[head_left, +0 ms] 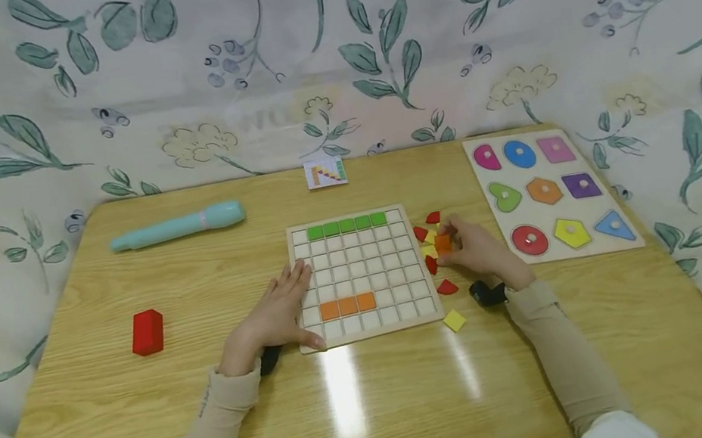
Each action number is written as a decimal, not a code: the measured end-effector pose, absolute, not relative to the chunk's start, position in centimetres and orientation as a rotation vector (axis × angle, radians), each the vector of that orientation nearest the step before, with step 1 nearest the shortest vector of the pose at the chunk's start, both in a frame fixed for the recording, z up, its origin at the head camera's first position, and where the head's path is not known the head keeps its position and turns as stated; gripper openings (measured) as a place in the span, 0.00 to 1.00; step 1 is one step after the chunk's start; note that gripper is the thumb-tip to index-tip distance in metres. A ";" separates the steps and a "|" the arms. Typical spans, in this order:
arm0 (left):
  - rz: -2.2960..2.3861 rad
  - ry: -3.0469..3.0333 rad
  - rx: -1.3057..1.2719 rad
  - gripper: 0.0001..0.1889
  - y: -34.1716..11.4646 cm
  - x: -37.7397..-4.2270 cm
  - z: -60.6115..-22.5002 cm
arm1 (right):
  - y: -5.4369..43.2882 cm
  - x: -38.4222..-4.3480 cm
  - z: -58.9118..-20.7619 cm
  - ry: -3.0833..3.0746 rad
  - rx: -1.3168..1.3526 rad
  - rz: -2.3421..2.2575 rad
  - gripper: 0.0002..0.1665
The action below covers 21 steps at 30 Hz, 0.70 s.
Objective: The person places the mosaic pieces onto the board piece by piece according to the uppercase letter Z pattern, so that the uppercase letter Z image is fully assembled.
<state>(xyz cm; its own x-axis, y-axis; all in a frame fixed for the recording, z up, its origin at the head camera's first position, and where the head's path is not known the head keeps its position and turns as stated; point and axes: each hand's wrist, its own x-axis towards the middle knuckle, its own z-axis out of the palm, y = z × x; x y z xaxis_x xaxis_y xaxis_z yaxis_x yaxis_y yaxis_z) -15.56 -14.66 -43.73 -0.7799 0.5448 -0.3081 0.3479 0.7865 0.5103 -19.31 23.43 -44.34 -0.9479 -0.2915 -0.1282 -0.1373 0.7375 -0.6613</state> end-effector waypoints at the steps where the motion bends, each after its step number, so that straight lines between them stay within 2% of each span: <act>1: 0.600 2.528 0.672 0.72 -14.6 -15.6 -43.8 | 23.4 -19.5 -44.4 2.713 -0.318 -1.020 0.25; 8: 0.609 2.527 0.665 0.71 -14.4 -15.5 -43.6 | 23.2 -19.5 -44.5 2.766 -0.276 -1.081 0.10; 16: 0.611 2.527 0.664 0.71 -14.5 -15.5 -43.4 | 20.6 -18.4 -43.6 2.576 -0.250 -1.209 0.14; 21: 0.613 2.525 0.651 0.71 -14.6 -15.6 -43.3 | 17.4 -17.1 -44.0 2.374 -0.356 -1.334 0.11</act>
